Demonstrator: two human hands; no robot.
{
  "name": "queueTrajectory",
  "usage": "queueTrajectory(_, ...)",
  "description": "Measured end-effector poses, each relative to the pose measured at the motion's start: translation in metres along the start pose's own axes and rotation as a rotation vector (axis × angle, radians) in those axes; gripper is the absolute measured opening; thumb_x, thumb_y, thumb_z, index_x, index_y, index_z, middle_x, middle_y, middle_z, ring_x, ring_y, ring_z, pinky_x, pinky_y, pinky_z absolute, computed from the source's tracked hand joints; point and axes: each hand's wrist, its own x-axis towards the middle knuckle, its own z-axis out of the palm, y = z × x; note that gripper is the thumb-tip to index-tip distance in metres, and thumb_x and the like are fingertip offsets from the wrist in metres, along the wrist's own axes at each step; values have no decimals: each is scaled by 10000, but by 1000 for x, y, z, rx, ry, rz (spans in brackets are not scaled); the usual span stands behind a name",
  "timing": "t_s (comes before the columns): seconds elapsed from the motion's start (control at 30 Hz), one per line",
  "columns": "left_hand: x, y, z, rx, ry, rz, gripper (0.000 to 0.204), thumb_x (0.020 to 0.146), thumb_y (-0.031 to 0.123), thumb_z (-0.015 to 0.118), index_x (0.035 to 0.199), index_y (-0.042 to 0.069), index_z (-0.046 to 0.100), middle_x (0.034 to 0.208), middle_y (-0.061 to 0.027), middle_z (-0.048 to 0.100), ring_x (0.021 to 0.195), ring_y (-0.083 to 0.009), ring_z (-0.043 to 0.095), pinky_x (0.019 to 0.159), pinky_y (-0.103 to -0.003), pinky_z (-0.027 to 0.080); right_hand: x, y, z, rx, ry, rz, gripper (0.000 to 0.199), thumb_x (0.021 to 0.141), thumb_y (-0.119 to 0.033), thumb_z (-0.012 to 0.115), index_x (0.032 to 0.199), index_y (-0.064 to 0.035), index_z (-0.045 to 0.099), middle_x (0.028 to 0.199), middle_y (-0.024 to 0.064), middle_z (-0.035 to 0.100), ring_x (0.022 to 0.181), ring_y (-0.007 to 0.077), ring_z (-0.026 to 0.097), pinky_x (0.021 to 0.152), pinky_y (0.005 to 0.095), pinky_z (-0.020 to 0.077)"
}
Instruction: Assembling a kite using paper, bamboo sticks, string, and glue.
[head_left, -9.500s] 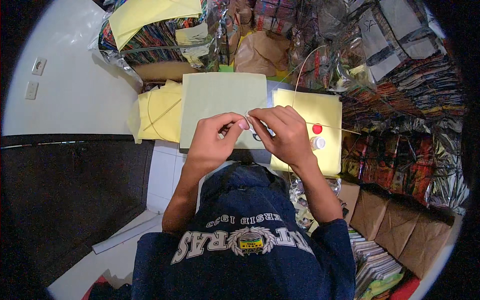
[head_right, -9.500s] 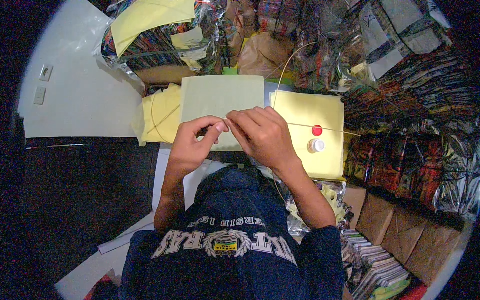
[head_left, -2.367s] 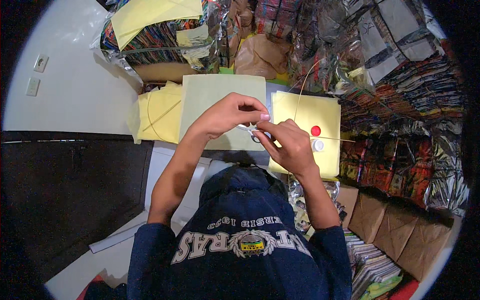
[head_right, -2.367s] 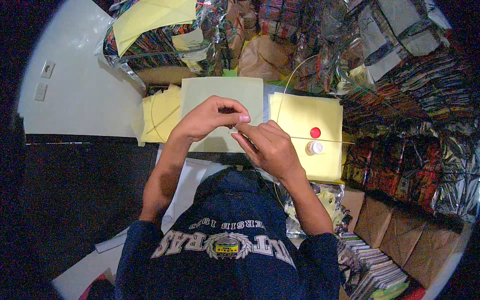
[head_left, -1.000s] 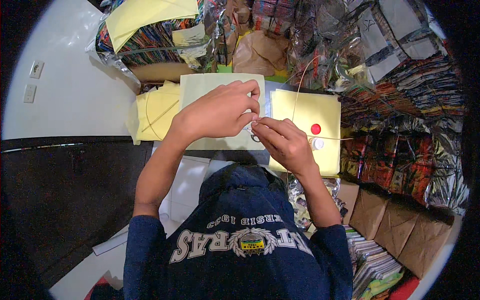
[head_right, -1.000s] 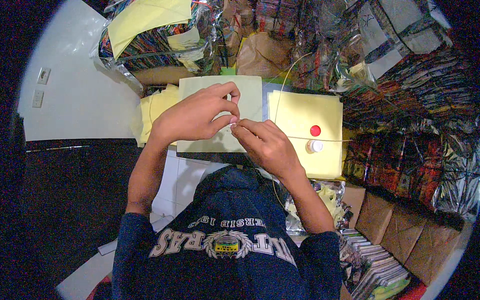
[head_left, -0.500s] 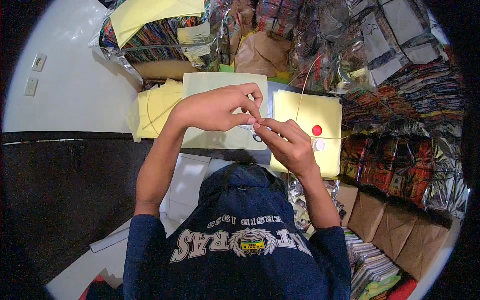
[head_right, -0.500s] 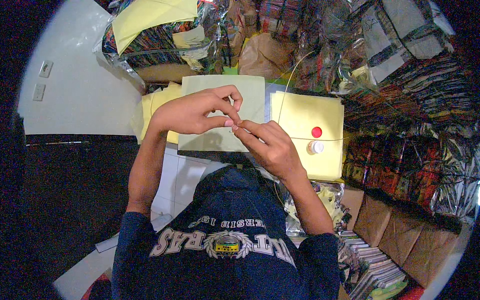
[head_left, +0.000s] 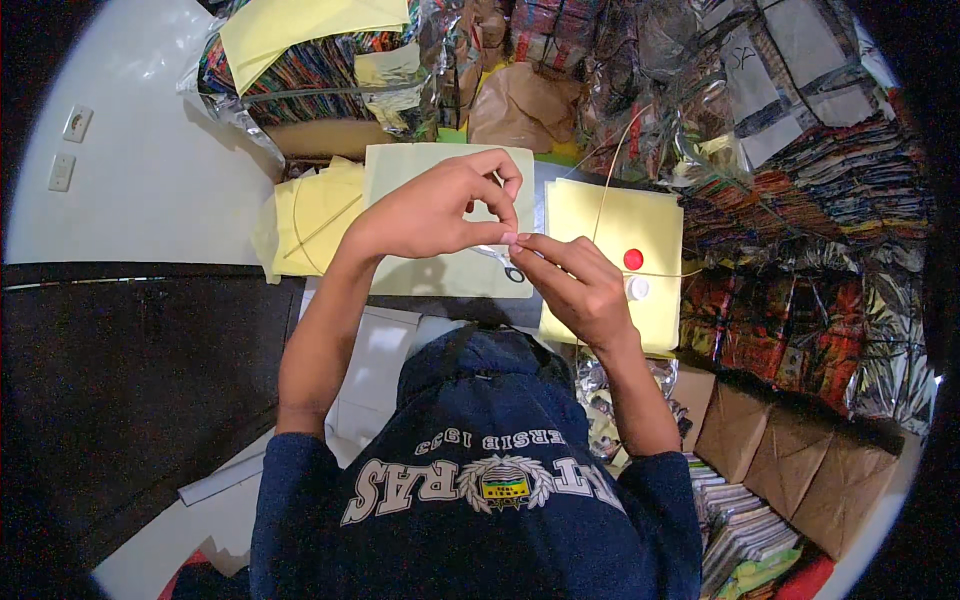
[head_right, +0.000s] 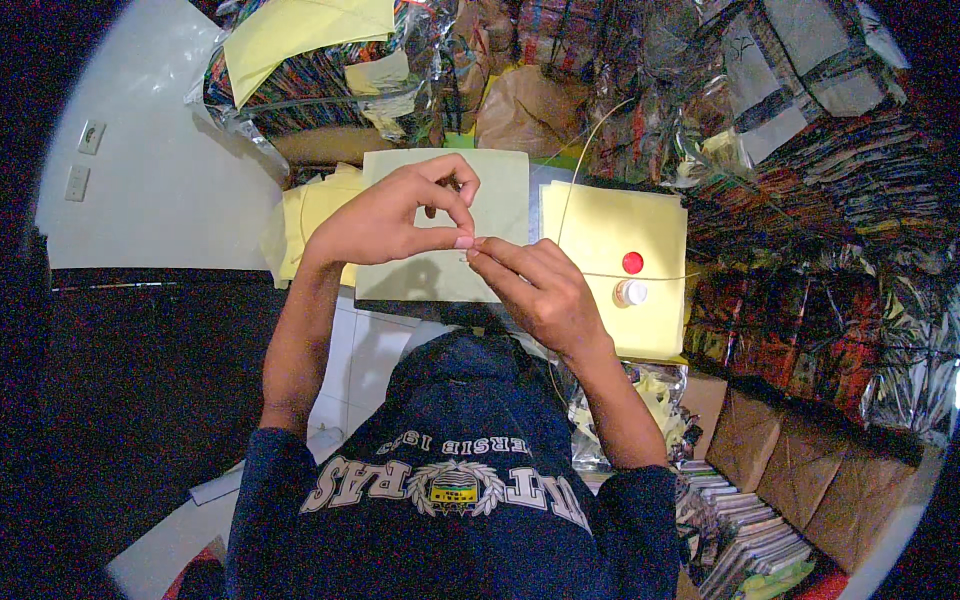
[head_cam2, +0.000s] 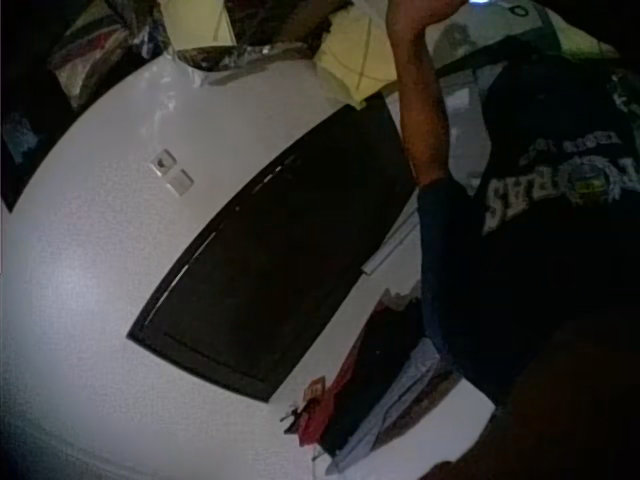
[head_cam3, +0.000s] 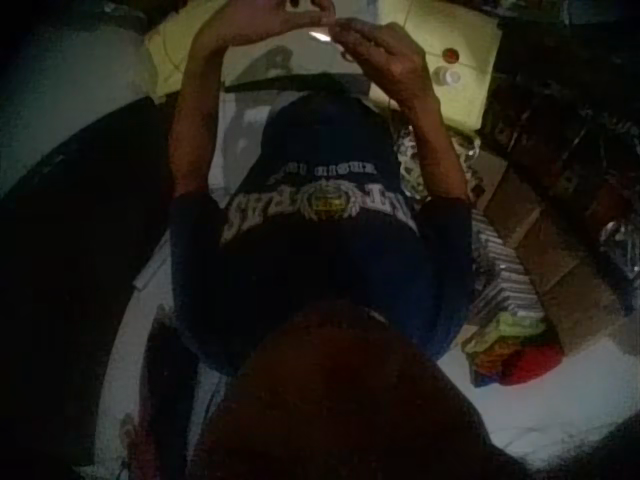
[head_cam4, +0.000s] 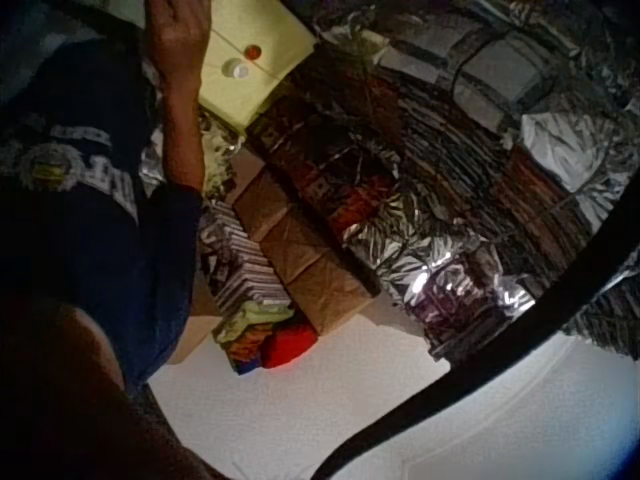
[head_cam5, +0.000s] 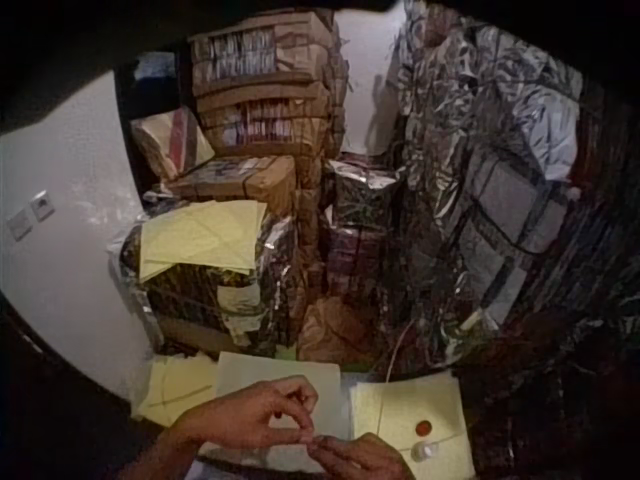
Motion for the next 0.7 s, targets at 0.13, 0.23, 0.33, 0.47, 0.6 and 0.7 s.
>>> queueTrajectory(0.13,-1,-1,2,14,11,26,148,916,187,784,907,52,725,1041,-19,510,966,-165,542,832,-319,460,1,0,0,-10,-7,6,351,819,-38,765,1167,-81,774,1164,68,751,858,217,706,713,338,530)
queueTrajectory(0.23,-4,0,3,-9,23,-3,132,937,157,748,923,37,693,1081,-38,501,983,-167,538,881,-322,463,2,0,-1,-13,-12,18,359,818,-40,758,1173,-91,773,1138,66,750,853,218,703,708,338,526)
queueTrajectory(0.33,-5,-1,4,-3,48,18,152,943,126,702,914,-15,653,1072,-45,523,956,-156,584,831,-318,501,6,-2,-4,-11,-18,15,355,821,-44,745,1171,-95,775,1100,60,751,839,214,698,701,338,521)
queueTrajectory(0.47,-8,-5,4,-63,82,21,172,956,138,691,910,-21,642,1094,-58,517,953,-144,582,816,-309,500,2,4,-2,-10,-37,-33,328,830,-44,729,1152,-90,779,1028,47,757,812,209,692,691,340,514)
queueTrajectory(0.6,-13,-5,1,-64,79,-10,168,956,133,688,908,-19,635,1097,-54,512,942,-135,576,796,-310,502,1,5,0,-17,-27,-41,317,824,-42,734,1135,-78,780,986,47,757,799,210,694,684,343,511)
queueTrajectory(0.7,-20,-4,0,-69,93,-15,159,954,129,688,906,-12,634,1094,-51,510,934,-132,567,786,-317,503,2,6,1,-20,-12,-27,298,823,-43,743,1118,-69,777,972,56,755,793,206,697,682,341,511)
